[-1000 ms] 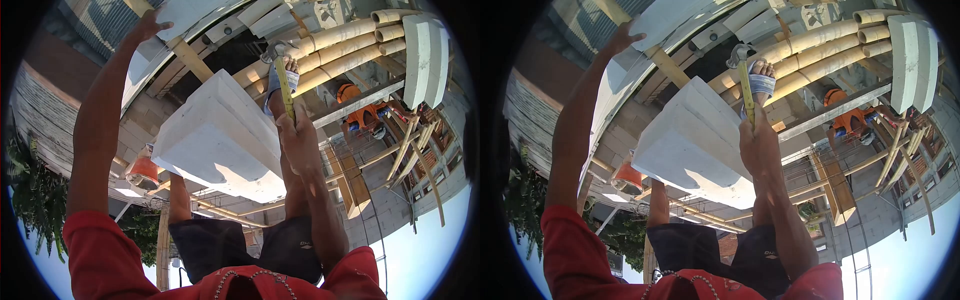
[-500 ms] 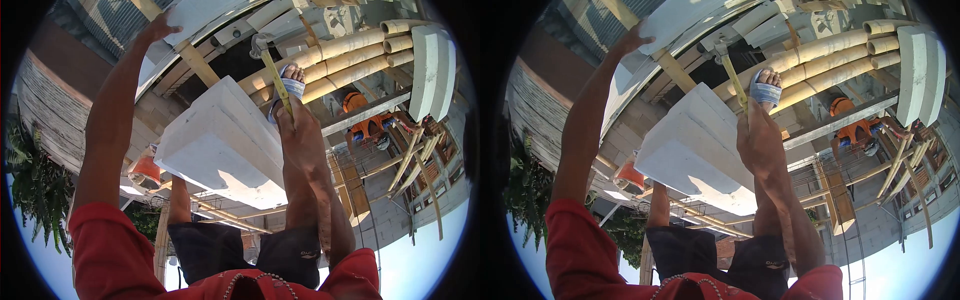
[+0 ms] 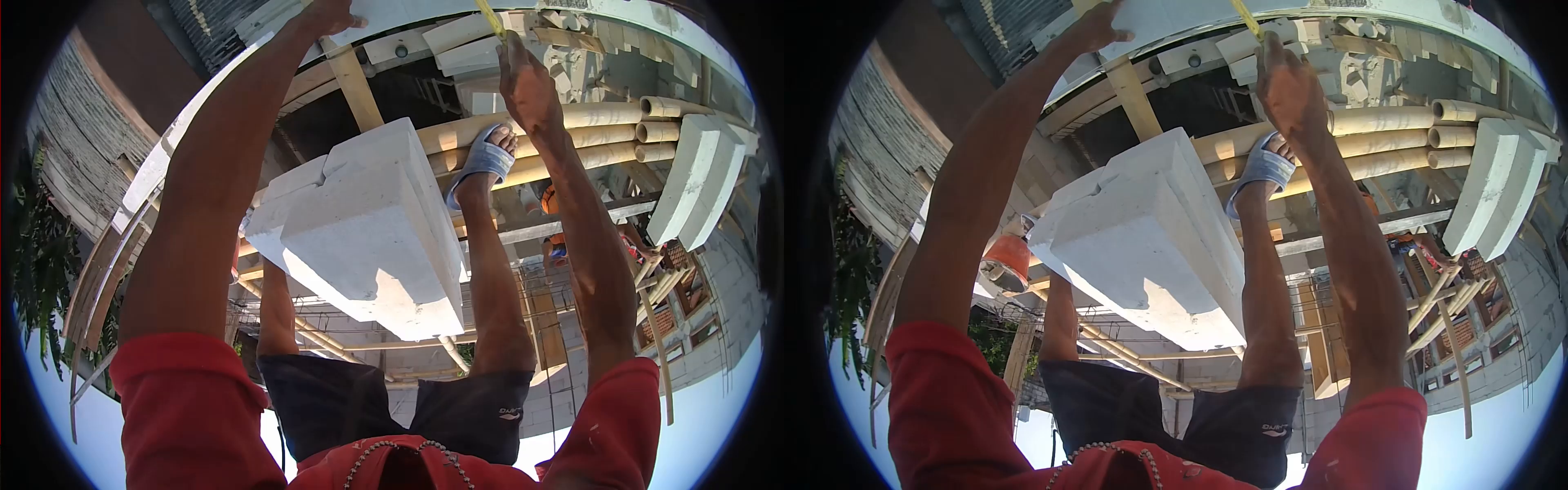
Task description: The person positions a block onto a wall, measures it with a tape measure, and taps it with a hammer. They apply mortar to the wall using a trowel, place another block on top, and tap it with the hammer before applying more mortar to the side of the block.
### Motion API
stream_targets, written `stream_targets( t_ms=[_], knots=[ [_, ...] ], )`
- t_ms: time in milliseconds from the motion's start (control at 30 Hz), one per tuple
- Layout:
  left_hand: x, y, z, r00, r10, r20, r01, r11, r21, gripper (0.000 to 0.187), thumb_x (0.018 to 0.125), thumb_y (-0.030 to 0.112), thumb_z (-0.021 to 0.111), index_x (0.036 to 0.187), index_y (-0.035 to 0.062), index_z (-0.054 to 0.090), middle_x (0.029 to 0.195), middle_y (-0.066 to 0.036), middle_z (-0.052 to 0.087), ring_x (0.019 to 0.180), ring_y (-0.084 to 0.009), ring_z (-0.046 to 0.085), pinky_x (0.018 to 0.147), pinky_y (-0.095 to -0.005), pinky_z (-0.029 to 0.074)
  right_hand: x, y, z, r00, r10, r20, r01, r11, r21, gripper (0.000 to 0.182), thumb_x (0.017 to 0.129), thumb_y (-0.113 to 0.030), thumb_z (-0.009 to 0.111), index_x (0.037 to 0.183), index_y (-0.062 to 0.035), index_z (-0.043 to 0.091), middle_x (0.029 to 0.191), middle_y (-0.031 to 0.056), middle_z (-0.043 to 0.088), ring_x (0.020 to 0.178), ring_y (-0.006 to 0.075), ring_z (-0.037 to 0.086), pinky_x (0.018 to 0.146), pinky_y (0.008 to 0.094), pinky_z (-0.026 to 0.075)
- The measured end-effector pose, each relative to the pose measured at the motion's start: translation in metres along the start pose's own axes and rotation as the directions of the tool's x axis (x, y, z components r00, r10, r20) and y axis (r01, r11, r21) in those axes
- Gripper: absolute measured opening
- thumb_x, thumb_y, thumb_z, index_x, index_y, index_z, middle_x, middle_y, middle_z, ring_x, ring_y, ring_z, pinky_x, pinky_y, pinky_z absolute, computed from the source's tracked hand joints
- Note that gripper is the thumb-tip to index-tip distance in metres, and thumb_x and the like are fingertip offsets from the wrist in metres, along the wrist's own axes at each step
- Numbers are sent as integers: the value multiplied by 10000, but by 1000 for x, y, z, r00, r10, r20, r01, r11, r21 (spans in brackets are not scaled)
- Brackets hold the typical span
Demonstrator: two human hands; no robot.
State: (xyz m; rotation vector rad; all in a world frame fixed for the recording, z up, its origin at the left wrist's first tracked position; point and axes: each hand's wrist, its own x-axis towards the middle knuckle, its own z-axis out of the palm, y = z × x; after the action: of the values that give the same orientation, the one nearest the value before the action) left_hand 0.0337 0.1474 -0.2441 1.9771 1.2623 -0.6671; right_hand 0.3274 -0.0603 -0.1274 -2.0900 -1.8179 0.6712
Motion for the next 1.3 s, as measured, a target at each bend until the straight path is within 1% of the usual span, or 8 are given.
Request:
stream_targets(
  t_ms=[367, 400, 533, 800, 867, 1000, 1133, 1300],
  knots=[
    [0, 2, -12, 1000, -12, 14, 11, 1000, 12, 883, 909, 251, 713, 1575, 15, 183, 1612, -233, 259, 1495, -365, 250, 1248, -464, 224, -8, -8, 8, 946, -73, -317, 99, 993, 67, 421, 964, -132, 556, 1346, 29, 482, 1075, 296, 648, 887, 484, 662, 802, 503, 565],
    [-2, 5, -13, 1000, -13, 17, 13, 1000, 25, 882, 913, 249, 710, 1575, 13, 179, 1614, -232, 254, 1498, -365, 244, 1250, -465, 218, -10, 0, 18, 928, -203, -314, 204, 979, -29, 403, 968, -155, 557, 1326, 21, 498, 1051, 283, 654, 894, 472, 666, 805, 508, 557],
    [-13, 16, -20, 998, -61, 35, 60, 998, 9, 887, 918, 256, 709, 1580, 20, 168, 1618, -232, 244, 1502, -366, 231, 1254, -465, 205, -10, 11, 14, 999, 31, -17, -29, 997, 68, 392, 981, -187, 563, 1312, 17, 511, 1009, 276, 666, 903, 468, 670, 774, 492, 562],
    [-7, 7, -18, 1000, -23, 17, 22, 999, 26, 906, 909, 276, 725, 1581, 29, 170, 1616, -230, 248, 1496, -368, 244, 1251, -469, 218, -23, 17, 38, 914, -194, -357, 197, 980, -28, 397, 963, -118, 589, 1327, 15, 504, 1032, 283, 666, 888, 460, 678, 720, 468, 586],
    [-1, -5, -8, 996, 71, -47, -71, 997, 2, 929, 882, 298, 752, 1579, 41, 195, 1548, -252, 336, 1439, -380, 330, 1204, -470, 278, -21, 7, 20, 989, 46, -139, -36, 997, 73, 403, 967, -120, 588, 1342, 3, 505, 1047, 287, 668, 909, 458, 683, 744, 469, 594],
    [11, -28, 12, 943, 277, -182, -287, 957, -33, 954, 836, 337, 798, 1573, 80, 249, 1388, -292, 522, 1311, -407, 507, 1098, -479, 404, -28, 7, 38, 972, 196, -128, -196, 981, 8, 407, 970, -139, 589, 1345, -5, 506, 1025, 281, 661, 868, 465, 680, 708, 498, 582],
    [10, -27, 8, 951, 257, -172, -263, 965, -9, 935, 837, 337, 796, 1567, 89, 266, 1377, -293, 526, 1301, -409, 515, 1094, -483, 407, -31, 16, 35, 936, -1, -353, 60, 986, 154, 408, 990, -188, 576, 1352, -14, 503, 978, 269, 673, 860, 469, 682, 701, 510, 577],
    [10, -28, 13, 950, 261, -174, -271, 962, -35, 933, 840, 348, 791, 1567, 90, 267, 1370, -295, 523, 1296, -411, 517, 1092, -479, 408, -29, 9, 30, 952, 306, -9, -305, 951, 40, 414, 1014, -246, 543, 1366, -34, 497, 1005, 281, 675, 900, 461, 687, 695, 498, 579]
  ],
)
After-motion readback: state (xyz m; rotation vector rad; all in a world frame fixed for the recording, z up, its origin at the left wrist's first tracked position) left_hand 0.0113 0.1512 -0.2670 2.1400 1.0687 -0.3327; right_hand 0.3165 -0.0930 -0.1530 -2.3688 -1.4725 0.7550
